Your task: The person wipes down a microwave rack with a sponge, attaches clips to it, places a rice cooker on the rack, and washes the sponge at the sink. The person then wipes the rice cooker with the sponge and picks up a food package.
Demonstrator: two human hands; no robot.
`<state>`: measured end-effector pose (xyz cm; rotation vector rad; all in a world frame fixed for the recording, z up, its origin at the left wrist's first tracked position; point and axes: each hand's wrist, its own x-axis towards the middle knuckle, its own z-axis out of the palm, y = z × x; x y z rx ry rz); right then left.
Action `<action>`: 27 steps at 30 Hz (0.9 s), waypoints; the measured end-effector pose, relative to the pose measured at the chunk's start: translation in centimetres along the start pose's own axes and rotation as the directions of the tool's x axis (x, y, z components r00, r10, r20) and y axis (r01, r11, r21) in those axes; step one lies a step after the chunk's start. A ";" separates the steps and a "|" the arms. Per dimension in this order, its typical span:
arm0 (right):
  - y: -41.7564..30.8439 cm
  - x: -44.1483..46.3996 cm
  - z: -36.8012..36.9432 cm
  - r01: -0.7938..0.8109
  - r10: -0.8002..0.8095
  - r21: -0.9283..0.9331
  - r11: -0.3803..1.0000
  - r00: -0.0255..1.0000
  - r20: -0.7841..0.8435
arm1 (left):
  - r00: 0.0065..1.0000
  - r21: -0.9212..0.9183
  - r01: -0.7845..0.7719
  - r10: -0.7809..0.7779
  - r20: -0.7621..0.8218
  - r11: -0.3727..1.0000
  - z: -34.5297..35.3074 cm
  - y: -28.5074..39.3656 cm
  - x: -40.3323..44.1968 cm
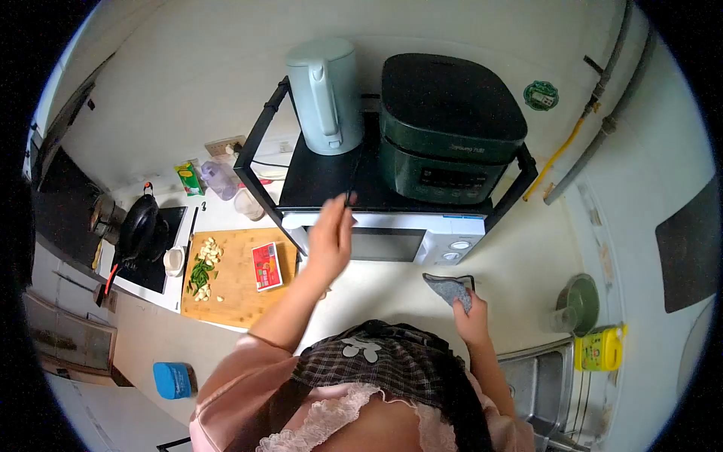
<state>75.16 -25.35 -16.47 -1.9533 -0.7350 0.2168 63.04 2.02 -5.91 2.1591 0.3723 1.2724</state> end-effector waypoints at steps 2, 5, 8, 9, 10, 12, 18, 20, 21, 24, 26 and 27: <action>0.4 -0.1 0.3 -0.038 0.038 -0.017 0.999 0.999 0.016 | 0.982 0.198 -0.191 0.187 0.039 0.961 -2.3 0.4 4.6; -0.3 0.2 0.4 -0.040 0.041 -0.017 0.999 0.997 0.063 | 0.944 0.276 -0.327 0.323 0.060 0.904 -4.4 1.3 12.1; -0.6 0.6 0.9 -0.052 0.055 -0.030 0.998 0.994 0.091 | 0.920 0.436 -0.359 0.392 0.016 0.825 -4.4 -0.2 20.1; -0.2 0.8 1.2 -0.043 0.046 -0.033 0.999 0.995 0.092 | 0.919 0.456 -0.330 0.392 -0.046 0.827 -4.3 -0.9 22.8; 0.5 0.8 1.6 -0.037 0.041 -0.053 0.998 0.996 0.078 | 0.914 0.474 -0.299 0.391 -0.108 0.828 -4.2 -1.4 25.2; 0.7 0.9 1.9 -0.022 0.027 -0.075 0.997 0.997 0.071 | 0.942 0.565 -0.202 0.316 -0.110 0.800 -4.3 -1.7 29.2; 1.8 0.4 2.0 -0.134 0.148 -0.107 0.985 0.981 0.129 | 0.963 0.486 -0.251 0.267 0.038 0.837 -5.3 -7.3 36.3; 4.5 -0.1 2.4 -0.056 0.071 -0.148 0.987 0.993 0.097 | 0.955 0.484 -0.288 0.284 0.084 0.826 -7.1 -11.6 37.7; 4.1 -0.2 2.3 -0.061 0.072 -0.144 0.988 0.994 0.077 | 0.992 0.471 -0.113 0.076 0.099 0.875 -8.2 -11.5 36.9; 3.2 -0.1 2.2 -0.092 0.103 -0.127 0.988 0.991 0.085 | 0.994 0.476 -0.097 0.064 0.084 0.874 -10.3 -17.4 36.3; 3.0 0.3 2.2 -0.121 0.135 -0.126 0.985 0.984 0.115 | 0.910 0.283 0.320 -0.376 0.175 0.904 -11.7 -18.1 33.9; 2.9 0.4 2.3 -0.124 0.140 -0.134 0.983 0.983 0.116 | 0.909 0.286 0.326 -0.382 0.168 0.901 -12.4 -18.8 33.1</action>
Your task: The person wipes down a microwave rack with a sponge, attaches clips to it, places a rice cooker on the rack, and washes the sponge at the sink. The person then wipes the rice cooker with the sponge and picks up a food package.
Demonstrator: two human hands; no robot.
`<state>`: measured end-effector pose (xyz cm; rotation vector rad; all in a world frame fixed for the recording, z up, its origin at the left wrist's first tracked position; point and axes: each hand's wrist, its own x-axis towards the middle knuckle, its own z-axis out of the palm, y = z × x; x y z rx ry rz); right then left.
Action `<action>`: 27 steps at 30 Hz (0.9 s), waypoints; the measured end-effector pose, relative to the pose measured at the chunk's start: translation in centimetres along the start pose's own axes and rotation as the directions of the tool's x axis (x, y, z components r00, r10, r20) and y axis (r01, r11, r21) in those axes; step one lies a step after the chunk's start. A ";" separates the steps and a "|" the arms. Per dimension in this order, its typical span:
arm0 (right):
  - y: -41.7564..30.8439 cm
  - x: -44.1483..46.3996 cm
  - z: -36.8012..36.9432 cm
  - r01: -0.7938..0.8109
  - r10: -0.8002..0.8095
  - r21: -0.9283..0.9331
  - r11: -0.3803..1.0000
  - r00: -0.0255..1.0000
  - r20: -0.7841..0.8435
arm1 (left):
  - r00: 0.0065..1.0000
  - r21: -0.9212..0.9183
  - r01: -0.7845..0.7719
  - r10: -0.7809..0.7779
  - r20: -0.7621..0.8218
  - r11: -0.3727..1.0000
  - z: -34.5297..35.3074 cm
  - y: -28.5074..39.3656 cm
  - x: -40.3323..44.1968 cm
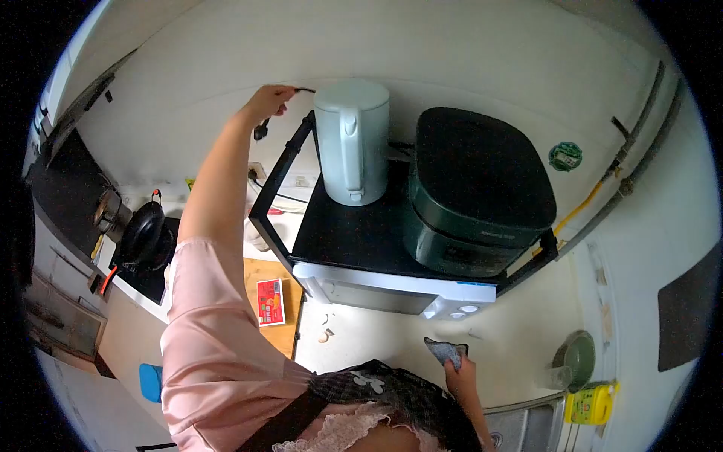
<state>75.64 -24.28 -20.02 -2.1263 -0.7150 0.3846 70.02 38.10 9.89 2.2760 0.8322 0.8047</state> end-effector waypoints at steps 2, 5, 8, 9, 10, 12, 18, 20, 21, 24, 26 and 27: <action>0.0 0.3 0.3 -0.009 0.009 -0.009 1.000 1.000 0.009 | 0.982 -0.231 0.060 -0.016 0.187 0.971 -0.3 -2.5 -1.0; 0.4 0.8 0.7 0.069 -0.066 -0.073 0.995 0.997 0.042 | 0.978 -0.186 0.020 0.020 0.210 0.982 -0.3 -5.0 -2.6; -0.2 1.5 1.0 0.083 -0.074 -0.110 0.991 0.994 0.080 | 0.965 -0.162 0.082 -0.038 0.260 0.983 0.5 -6.5 -4.3; -0.3 1.7 1.2 0.101 -0.092 -0.116 0.988 0.992 0.082 | 0.955 -0.195 0.108 -0.047 0.292 0.975 0.8 -6.8 -4.8; -0.4 1.9 1.3 0.118 -0.109 -0.123 0.985 0.991 0.084 | 0.952 -0.220 0.111 -0.040 0.304 0.969 1.1 -7.1 -5.3; -0.5 2.0 1.5 0.113 -0.099 -0.150 0.982 0.990 0.099 | 0.951 -0.244 0.134 -0.055 0.303 0.960 1.7 -7.4 -5.8; -1.3 1.4 1.6 0.098 -0.078 -0.157 0.983 0.988 0.131 | 0.952 -0.097 0.115 -0.082 0.294 0.989 3.3 -9.1 -5.6; -1.6 1.2 1.6 0.057 -0.035 -0.148 0.987 0.988 0.148 | 0.968 -0.128 0.071 -0.037 0.249 0.989 4.0 -10.3 -5.2; -1.2 1.1 1.6 0.085 -0.066 -0.131 0.988 0.988 0.142 | 0.981 -0.161 0.030 0.002 0.192 0.986 4.4 -10.9 -4.9; -1.5 0.6 1.4 0.069 -0.059 -0.081 0.994 0.991 0.119 | 0.998 -0.139 -0.047 0.053 0.037 0.989 4.6 -12.1 -4.5; -1.2 0.3 1.3 0.027 -0.021 -0.052 0.998 0.994 0.104 | 0.997 -0.140 -0.048 0.039 -0.069 0.989 4.5 -10.3 -5.7; -1.1 0.3 1.4 0.009 -0.005 -0.040 0.999 0.996 0.090 | 0.998 -0.126 -0.033 0.026 -0.058 0.991 4.3 -10.9 -5.4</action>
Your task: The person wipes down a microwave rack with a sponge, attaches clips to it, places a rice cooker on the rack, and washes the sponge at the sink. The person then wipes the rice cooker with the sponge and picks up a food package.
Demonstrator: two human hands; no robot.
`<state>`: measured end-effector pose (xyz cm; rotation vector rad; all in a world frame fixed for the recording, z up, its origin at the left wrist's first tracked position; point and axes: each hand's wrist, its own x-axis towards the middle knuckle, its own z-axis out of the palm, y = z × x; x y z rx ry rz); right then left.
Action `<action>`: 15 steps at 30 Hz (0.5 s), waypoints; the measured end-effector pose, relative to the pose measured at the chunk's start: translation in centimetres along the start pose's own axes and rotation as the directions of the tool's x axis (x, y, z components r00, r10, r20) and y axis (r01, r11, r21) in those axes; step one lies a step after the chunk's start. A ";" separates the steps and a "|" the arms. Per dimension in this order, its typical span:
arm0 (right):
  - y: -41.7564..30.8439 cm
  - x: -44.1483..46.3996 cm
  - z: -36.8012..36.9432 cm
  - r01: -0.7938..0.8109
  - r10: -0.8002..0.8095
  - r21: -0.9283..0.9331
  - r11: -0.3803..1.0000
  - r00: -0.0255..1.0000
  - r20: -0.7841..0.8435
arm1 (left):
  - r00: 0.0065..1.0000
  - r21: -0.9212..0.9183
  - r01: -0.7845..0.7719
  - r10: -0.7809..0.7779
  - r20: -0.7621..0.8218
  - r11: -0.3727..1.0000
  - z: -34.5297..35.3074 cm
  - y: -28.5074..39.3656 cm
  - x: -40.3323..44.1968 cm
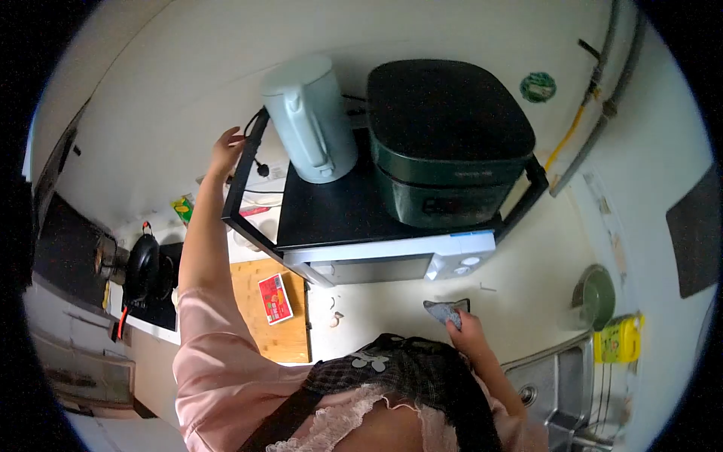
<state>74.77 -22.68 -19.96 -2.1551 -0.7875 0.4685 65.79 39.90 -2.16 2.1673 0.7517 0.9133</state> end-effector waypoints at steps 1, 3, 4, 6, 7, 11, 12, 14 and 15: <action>0.0 -0.1 0.0 -0.006 0.006 0.023 1.000 1.000 -0.008 | 1.000 0.030 0.000 0.000 0.000 1.000 -0.2 0.2 -0.3; 0.4 -0.3 -0.1 -0.030 0.031 0.050 0.998 0.999 -0.023 | 0.999 0.045 -0.041 0.042 -0.021 0.998 -0.9 0.0 -0.6; 0.9 -0.4 0.1 0.006 -0.002 0.067 0.998 0.998 -0.057 | 0.996 0.028 -0.085 0.086 -0.040 0.996 -1.0 0.4 -0.9; 1.4 -0.6 -0.2 0.028 -0.018 0.088 0.996 0.993 -0.117 | 0.988 0.001 -0.087 0.087 -0.125 0.996 -2.1 2.7 -2.4; 1.5 -0.8 -0.3 0.030 -0.015 0.117 0.993 0.992 -0.125 | 0.984 -0.057 -0.090 0.080 -0.157 0.994 -2.6 4.3 -3.4; 1.9 -1.5 -0.9 0.001 0.051 0.252 0.968 0.978 -0.201 | 0.954 -0.222 -0.204 0.142 -0.265 0.954 -2.6 11.4 -10.4; 2.2 -1.5 -0.9 0.023 0.058 0.292 0.956 0.963 -0.265 | 0.944 -0.224 -0.220 0.149 -0.296 0.949 -2.0 12.8 -12.8; 1.3 -1.9 -2.0 -0.005 0.117 0.358 0.934 0.949 -0.292 | 0.931 -0.234 -0.248 0.165 -0.324 0.940 -1.0 12.5 -16.6; 1.6 -1.9 -2.4 0.032 0.108 0.373 0.927 0.932 -0.347 | 0.901 -0.202 -0.317 0.228 -0.370 0.926 -0.2 12.0 -18.2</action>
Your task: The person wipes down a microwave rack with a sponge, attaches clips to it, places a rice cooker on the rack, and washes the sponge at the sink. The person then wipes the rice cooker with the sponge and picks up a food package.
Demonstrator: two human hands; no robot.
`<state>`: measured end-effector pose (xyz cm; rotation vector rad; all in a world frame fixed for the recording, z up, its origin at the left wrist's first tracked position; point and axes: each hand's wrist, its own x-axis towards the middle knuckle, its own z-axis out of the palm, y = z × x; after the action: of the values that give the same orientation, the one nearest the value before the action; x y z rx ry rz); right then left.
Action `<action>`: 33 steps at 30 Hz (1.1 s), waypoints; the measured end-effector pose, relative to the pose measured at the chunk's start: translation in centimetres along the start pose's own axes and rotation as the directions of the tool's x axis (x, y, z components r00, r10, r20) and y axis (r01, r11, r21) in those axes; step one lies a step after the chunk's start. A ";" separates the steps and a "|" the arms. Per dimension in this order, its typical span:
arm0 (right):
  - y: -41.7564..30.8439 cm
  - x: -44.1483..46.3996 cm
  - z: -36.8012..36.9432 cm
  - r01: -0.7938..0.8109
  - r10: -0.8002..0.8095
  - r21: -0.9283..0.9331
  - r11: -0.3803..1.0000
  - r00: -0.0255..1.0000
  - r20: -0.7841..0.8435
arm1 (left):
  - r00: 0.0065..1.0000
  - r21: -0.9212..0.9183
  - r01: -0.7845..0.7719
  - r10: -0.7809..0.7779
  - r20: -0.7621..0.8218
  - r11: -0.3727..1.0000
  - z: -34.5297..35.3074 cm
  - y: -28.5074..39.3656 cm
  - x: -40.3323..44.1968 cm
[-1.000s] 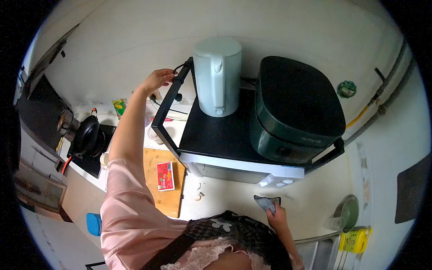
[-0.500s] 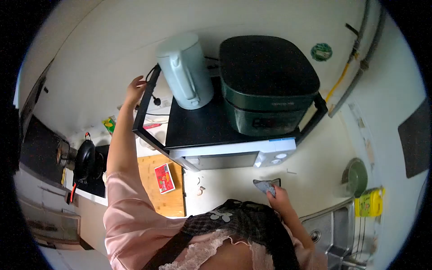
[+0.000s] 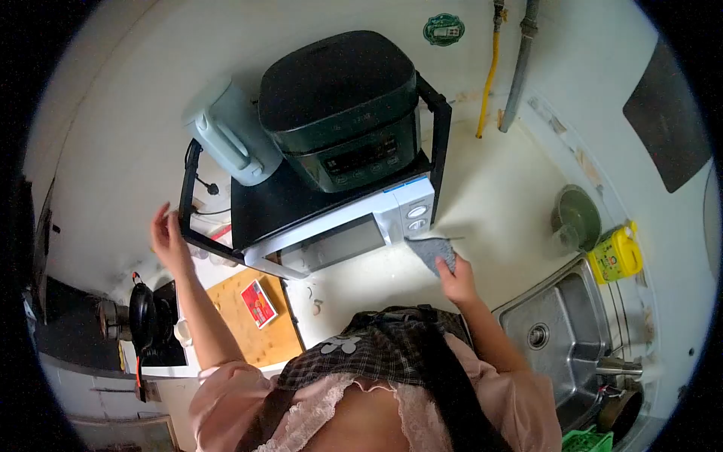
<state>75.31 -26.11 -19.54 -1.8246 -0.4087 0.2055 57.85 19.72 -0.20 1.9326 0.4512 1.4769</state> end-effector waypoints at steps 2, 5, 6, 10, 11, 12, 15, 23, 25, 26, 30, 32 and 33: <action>-0.7 0.4 -0.7 0.081 -0.078 0.033 0.996 0.994 -0.083 | 0.962 0.247 -0.249 0.269 -0.049 0.936 1.0 2.1 -3.6; -1.0 1.8 -1.8 0.133 -0.129 0.020 0.991 0.982 -0.134 | 0.895 0.513 -0.378 0.446 -0.010 0.771 1.5 5.3 -6.7; -1.1 2.2 -2.2 0.130 -0.123 0.039 0.991 0.983 -0.139 | 0.886 0.515 -0.387 0.463 -0.023 0.765 1.7 5.6 -7.3; -2.1 4.5 -3.3 0.274 -0.296 -0.116 0.955 0.921 -0.255 | 0.946 0.403 -0.266 0.318 -0.068 0.876 3.3 5.4 -10.3; -2.6 4.9 -3.4 0.280 -0.301 -0.118 0.953 0.921 -0.246 | 0.968 0.319 -0.229 0.249 -0.022 0.920 3.7 5.3 -11.0; -2.9 5.2 -3.6 0.278 -0.287 -0.074 0.958 0.912 -0.293 | 0.976 0.312 -0.214 0.214 0.034 0.926 4.2 5.3 -11.7; -3.2 5.6 -3.7 0.282 -0.277 -0.038 0.959 0.892 -0.358 | 0.974 0.262 -0.190 0.149 0.168 0.946 6.9 6.4 -12.6; -2.4 2.6 -2.6 0.243 -0.229 0.022 0.970 0.939 -0.255 | 0.859 0.161 -0.484 0.432 0.274 0.860 15.8 12.2 -8.7; -2.4 1.3 -2.9 0.234 -0.231 -0.008 0.972 0.956 -0.183 | 0.799 0.168 -0.597 0.561 0.218 0.785 17.3 13.6 -6.5; -2.7 0.7 -3.3 0.229 -0.232 -0.041 0.973 0.959 -0.162 | 0.783 0.202 -0.619 0.579 0.228 0.759 17.8 14.5 -5.4; -1.7 0.0 -4.2 0.189 -0.186 -0.004 0.982 0.962 -0.198 | 0.716 0.252 -0.697 0.637 0.286 0.671 19.8 15.5 -3.0; -2.4 -0.1 -4.7 0.234 -0.228 0.002 0.972 0.951 -0.210 | 0.706 0.234 -0.706 0.638 0.307 0.669 19.8 15.6 -2.8; -3.1 -0.1 -4.7 0.227 -0.220 0.005 0.974 0.950 -0.222 | 0.703 0.230 -0.708 0.633 0.324 0.668 19.7 15.7 -2.8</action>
<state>76.35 -29.60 -15.23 -1.7325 -0.4481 -0.1460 73.82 0.88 5.51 2.7042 -0.1779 1.6624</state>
